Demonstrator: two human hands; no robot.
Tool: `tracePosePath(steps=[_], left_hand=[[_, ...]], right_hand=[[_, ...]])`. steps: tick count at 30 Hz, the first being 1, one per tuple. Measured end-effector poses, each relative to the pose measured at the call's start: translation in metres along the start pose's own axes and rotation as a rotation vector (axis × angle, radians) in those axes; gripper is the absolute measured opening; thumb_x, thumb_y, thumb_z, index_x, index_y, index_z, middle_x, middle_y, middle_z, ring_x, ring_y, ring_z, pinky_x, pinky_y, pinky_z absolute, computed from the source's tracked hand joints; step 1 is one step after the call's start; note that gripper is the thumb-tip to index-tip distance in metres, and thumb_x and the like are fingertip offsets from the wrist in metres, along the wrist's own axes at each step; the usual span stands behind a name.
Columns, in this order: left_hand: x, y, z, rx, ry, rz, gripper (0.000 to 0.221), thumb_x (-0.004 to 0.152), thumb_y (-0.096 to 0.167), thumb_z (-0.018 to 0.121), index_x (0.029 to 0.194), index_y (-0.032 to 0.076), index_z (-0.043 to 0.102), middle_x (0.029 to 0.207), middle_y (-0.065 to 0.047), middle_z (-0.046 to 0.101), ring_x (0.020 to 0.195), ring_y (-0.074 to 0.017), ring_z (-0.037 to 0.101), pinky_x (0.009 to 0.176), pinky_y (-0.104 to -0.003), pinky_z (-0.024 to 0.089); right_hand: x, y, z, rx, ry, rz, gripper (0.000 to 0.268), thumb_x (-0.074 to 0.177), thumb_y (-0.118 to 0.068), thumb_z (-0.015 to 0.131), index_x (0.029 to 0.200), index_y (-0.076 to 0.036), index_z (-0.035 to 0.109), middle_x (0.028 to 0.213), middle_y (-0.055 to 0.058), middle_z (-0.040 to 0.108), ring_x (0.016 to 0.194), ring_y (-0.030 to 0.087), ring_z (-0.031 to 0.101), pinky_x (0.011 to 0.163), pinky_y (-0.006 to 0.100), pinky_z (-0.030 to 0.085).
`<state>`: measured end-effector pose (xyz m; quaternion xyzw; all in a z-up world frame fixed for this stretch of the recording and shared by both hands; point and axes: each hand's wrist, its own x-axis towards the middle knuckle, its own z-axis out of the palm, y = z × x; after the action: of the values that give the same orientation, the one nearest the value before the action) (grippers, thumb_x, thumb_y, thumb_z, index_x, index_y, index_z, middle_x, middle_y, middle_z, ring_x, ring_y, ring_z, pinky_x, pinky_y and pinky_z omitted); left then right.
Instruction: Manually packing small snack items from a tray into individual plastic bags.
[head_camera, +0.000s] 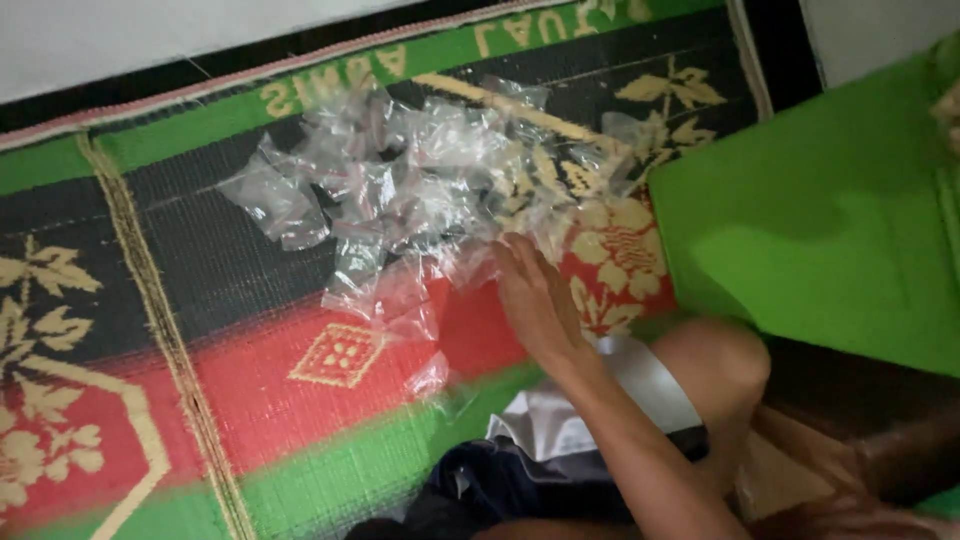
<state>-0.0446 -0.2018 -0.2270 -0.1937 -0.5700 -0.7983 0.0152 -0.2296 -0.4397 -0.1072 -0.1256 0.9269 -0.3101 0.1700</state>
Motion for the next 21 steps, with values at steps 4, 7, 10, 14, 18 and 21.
tracePosePath(steps=[4,7,10,14,18,21], left_hand=[[0.016,-0.029,-0.093,0.064,0.005,0.025,0.046,0.091,0.025,0.053,0.133,0.008,0.06,0.142,-0.007,0.06,0.135,-0.0209,0.055,0.126,-0.035,0.036],[0.01,-0.032,-0.124,0.103,0.001,0.037,0.045,0.09,0.024,0.055,0.132,0.007,0.061,0.14,-0.008,0.061,0.133,-0.0224,0.056,0.124,-0.036,0.038],[-0.002,-0.031,-0.136,0.133,-0.02,0.042,0.044,0.089,0.022,0.056,0.13,0.006,0.062,0.138,-0.01,0.062,0.131,-0.024,0.057,0.122,-0.037,0.039],[-0.019,-0.016,-0.098,0.197,-0.037,0.073,0.043,0.088,0.019,0.058,0.128,0.004,0.063,0.136,-0.011,0.063,0.129,-0.0261,0.059,0.119,-0.038,0.041],[-0.022,0.043,-0.003,0.279,-0.04,0.107,0.042,0.087,0.016,0.061,0.126,0.002,0.064,0.133,-0.013,0.064,0.126,-0.0283,0.061,0.116,-0.039,0.043],[-0.021,0.055,0.013,0.326,-0.056,0.14,0.041,0.086,0.015,0.062,0.125,0.001,0.064,0.132,-0.014,0.065,0.124,-0.0298,0.062,0.114,-0.04,0.045]], right_hand=[[0.035,0.059,0.047,-0.271,0.105,-0.119,0.025,0.099,-0.014,0.054,0.118,-0.003,0.065,0.119,0.02,0.064,0.1,0.041,0.067,0.077,0.049,0.058],[0.037,0.099,0.075,-0.59,0.235,-0.239,0.028,0.085,-0.022,0.075,0.11,-0.012,0.067,0.103,0.008,0.064,0.089,0.029,0.069,0.067,0.04,0.059],[0.037,0.105,0.084,-0.535,0.322,-0.277,0.031,0.084,-0.017,0.077,0.112,-0.007,0.069,0.106,0.015,0.064,0.086,0.034,0.068,0.063,0.047,0.058],[0.024,0.083,0.072,-0.399,0.249,-0.276,0.044,0.088,-0.029,0.075,0.123,-0.004,0.065,0.114,0.023,0.065,0.09,0.039,0.069,0.071,0.05,0.06],[0.02,0.098,0.093,-0.42,0.199,-0.232,0.029,0.082,-0.018,0.078,0.105,-0.006,0.066,0.093,0.018,0.068,0.083,0.038,0.07,0.068,0.047,0.059],[0.008,0.108,0.087,-0.295,0.122,-0.18,0.013,0.089,-0.013,0.068,0.099,-0.006,0.066,0.091,0.017,0.069,0.082,0.037,0.07,0.068,0.045,0.058]])
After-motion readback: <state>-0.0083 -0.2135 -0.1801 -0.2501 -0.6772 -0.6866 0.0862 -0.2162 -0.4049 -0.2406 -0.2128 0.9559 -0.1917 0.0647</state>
